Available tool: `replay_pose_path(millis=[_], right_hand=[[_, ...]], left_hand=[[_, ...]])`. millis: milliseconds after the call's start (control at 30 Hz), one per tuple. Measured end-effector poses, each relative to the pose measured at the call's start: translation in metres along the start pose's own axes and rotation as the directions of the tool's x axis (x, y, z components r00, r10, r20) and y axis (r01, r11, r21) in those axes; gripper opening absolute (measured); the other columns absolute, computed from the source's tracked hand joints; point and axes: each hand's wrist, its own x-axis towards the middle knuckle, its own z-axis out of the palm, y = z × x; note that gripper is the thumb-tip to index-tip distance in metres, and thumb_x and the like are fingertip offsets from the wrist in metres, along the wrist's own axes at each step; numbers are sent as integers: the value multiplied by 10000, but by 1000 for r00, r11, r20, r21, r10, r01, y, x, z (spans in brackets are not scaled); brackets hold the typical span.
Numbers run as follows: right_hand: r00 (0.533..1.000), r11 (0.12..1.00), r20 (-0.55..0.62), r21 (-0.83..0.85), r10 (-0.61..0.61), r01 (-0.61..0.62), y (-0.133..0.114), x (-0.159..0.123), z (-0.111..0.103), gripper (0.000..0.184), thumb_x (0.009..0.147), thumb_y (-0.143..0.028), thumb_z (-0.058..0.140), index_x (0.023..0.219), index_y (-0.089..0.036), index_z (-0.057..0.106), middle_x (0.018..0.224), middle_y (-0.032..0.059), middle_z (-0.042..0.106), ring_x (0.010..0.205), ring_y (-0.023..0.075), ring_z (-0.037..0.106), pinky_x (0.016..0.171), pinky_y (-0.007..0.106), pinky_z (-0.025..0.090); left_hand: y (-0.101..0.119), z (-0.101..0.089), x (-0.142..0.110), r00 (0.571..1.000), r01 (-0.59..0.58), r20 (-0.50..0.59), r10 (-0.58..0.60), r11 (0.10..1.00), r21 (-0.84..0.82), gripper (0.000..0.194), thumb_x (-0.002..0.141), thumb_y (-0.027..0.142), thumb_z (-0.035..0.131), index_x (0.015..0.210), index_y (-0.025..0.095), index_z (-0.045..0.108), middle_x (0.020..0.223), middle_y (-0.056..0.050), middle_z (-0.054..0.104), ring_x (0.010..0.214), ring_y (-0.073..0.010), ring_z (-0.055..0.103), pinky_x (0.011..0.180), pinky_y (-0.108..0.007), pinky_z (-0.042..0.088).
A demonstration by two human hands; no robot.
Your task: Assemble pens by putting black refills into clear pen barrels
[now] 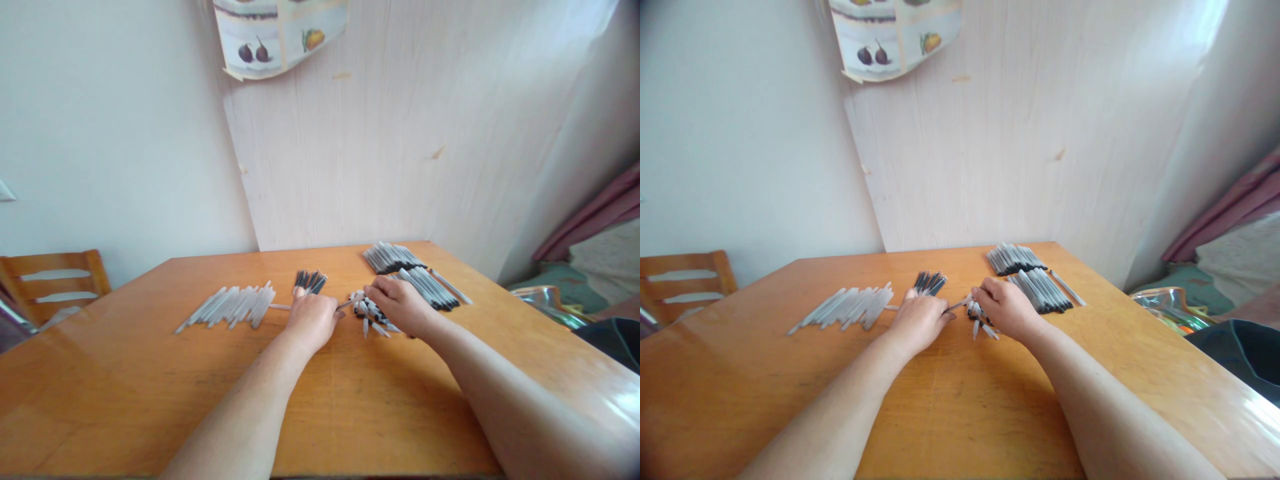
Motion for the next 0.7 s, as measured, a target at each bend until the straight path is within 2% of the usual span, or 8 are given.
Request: replay_pose_path(millis=[100,233,367,533,700], right_hand=[[999,999,2,-19,39,-39,3,1,3,477,938,-526,344,632,-195,499,556,-14,497,537,120,451,533,262,297],[998,1000,61,30,3,-5,4,1,4,397,918,-496,409,673,-196,495,593,-22,514,573,118,465,544,254,301],[1000,995,4,97,18,-18,0,1,1,348,915,-448,419,683,-196,483,593,-30,489,577,114,446,538,252,294],[985,959,-64,247,163,-142,-1,2,-4,355,890,-465,451,655,-199,475,538,-45,435,506,100,392,497,243,291],[959,892,-58,386,279,-236,1,3,-1,374,863,-486,491,624,-199,475,500,-46,445,449,91,371,449,238,281]], left_hand=[[-1,2,0,1000,-11,-15,11,1000,-4,400,927,470,412,851,206,702,834,-108,722,875,-264,658,870,-436,325],[-2,6,1,999,-12,-41,11,1000,-10,414,915,496,423,831,198,698,797,-104,712,840,-265,653,846,-429,334],[-2,7,0,996,-62,-63,56,993,-104,465,903,563,403,821,210,694,793,-80,686,809,-244,629,794,-393,357],[-1,9,1,985,-131,-138,102,966,-221,448,950,483,338,875,244,709,896,-72,647,859,-204,583,732,-329,354],[0,11,4,978,-130,-194,76,950,-283,333,921,450,455,859,249,714,841,-52,640,856,-194,573,734,-324,335]])
